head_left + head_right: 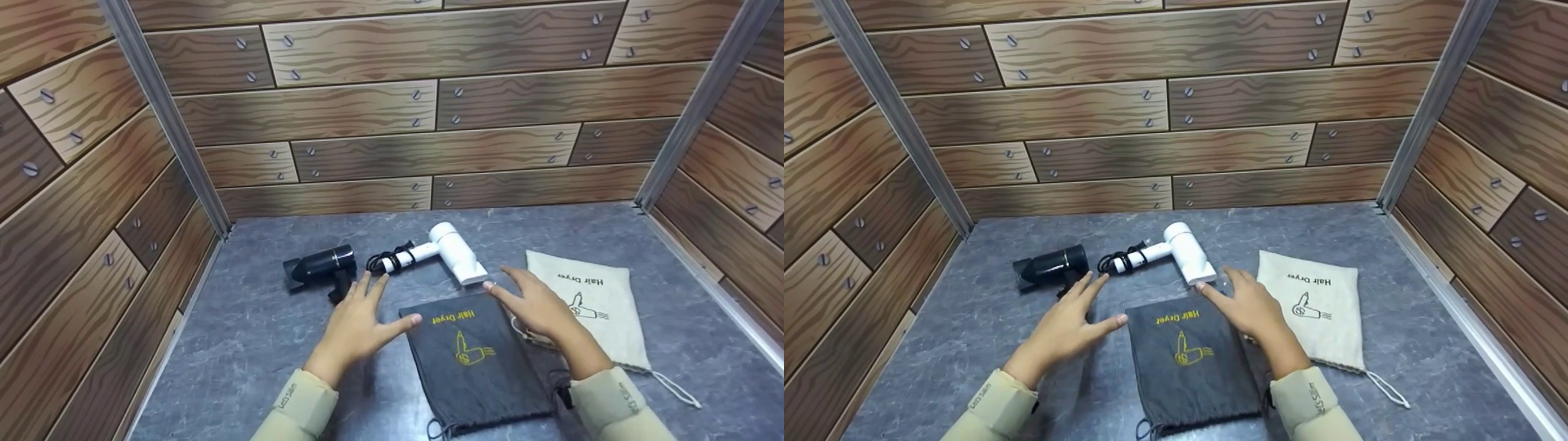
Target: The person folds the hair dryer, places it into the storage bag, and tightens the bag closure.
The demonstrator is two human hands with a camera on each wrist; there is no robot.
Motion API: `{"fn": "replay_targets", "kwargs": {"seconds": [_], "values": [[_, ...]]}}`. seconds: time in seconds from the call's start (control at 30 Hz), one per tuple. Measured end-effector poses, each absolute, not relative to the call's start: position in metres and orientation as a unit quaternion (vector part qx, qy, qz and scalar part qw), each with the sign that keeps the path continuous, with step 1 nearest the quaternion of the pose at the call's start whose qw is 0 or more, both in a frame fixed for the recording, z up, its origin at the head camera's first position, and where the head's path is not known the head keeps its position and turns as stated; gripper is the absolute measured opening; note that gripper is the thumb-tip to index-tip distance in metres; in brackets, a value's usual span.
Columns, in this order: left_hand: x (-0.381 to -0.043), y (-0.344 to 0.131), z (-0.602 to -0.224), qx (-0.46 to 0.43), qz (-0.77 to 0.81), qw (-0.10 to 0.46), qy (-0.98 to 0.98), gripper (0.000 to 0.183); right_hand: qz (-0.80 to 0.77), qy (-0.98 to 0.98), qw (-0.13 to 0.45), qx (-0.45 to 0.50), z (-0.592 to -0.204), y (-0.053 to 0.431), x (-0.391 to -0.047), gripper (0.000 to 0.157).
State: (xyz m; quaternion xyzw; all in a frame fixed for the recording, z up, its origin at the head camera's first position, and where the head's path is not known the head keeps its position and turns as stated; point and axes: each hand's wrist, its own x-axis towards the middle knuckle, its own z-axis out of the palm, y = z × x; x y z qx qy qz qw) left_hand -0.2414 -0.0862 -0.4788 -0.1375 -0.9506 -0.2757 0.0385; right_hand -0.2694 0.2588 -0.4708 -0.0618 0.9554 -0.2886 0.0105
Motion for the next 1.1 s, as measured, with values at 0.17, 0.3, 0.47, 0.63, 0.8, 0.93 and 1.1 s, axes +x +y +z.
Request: {"fn": "replay_targets", "kwargs": {"seconds": [0.17,0.3,0.47,0.63,0.8,0.93,1.1], "values": [[-0.243,-0.085,-0.482,-0.148,-0.288,0.026,-0.946,0.114,-0.316,0.947,0.015,-0.056,-0.474,0.26,-0.272,0.088],[-0.245,-0.084,-0.485,-0.149,-0.29,0.021,-0.945,0.115,-0.335,0.941,0.018,-0.053,-0.477,0.261,-0.275,0.087],[-0.248,-0.083,-0.487,-0.15,-0.297,0.021,-0.943,0.112,-0.345,0.937,0.027,-0.052,-0.48,0.261,-0.276,0.087],[-0.252,-0.083,-0.49,-0.147,-0.295,0.024,-0.944,0.108,-0.355,0.933,0.033,-0.05,-0.483,0.258,-0.278,0.085],[-0.254,-0.083,-0.491,-0.142,-0.322,0.01,-0.936,0.102,-0.36,0.931,0.034,-0.046,-0.484,0.257,-0.28,0.087],[-0.255,-0.083,-0.494,-0.142,-0.348,-0.003,-0.927,0.095,-0.364,0.93,0.037,-0.04,-0.485,0.257,-0.282,0.087],[-0.258,-0.083,-0.496,-0.146,-0.359,-0.003,-0.922,0.091,-0.376,0.925,0.04,-0.031,-0.486,0.258,-0.284,0.085]]}}
